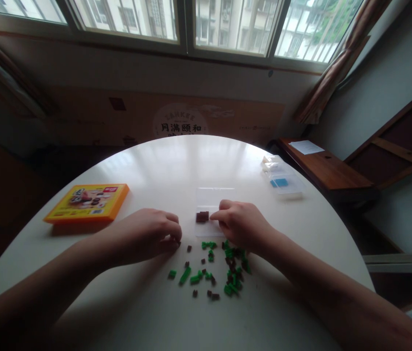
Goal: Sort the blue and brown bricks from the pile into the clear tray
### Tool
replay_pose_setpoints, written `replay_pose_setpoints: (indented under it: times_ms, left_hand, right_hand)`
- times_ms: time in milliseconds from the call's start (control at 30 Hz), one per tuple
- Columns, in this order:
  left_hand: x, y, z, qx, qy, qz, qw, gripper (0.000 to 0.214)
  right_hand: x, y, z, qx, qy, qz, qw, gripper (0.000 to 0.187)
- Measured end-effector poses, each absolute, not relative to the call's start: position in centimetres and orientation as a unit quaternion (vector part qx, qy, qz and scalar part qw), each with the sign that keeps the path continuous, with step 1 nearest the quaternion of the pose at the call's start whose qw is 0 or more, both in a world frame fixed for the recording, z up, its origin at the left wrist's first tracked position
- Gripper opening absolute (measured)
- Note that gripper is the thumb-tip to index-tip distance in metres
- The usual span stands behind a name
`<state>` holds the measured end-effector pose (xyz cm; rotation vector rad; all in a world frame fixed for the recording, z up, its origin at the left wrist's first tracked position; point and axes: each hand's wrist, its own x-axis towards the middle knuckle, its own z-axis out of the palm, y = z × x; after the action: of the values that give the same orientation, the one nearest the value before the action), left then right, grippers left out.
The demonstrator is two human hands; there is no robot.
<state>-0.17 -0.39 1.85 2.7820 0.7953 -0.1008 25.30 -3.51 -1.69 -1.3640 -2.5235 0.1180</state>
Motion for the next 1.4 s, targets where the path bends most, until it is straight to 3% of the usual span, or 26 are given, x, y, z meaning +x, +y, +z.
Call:
replay_pose_setpoints:
  times_ms: [433,833,1400]
  left_hand:
    - [-0.3,-0.4,1.9,0.952,0.272,-0.042,0.129,0.013]
    - [-0.1,-0.4,1.7,0.952,0.271,-0.029,0.139,0.01]
    - [0.0,-0.4,1.8,0.952,0.272,-0.016,0.136,0.01]
  right_hand:
    - [25.8,-4.6,0.0,-0.43,-0.882,0.024,0.192,0.023]
    - [24.0,-7.2,1.1,-0.285,-0.954,0.073,0.052,0.02]
    - [22.9,-7.2,0.4,-0.323,-0.941,0.078,0.058,0.021]
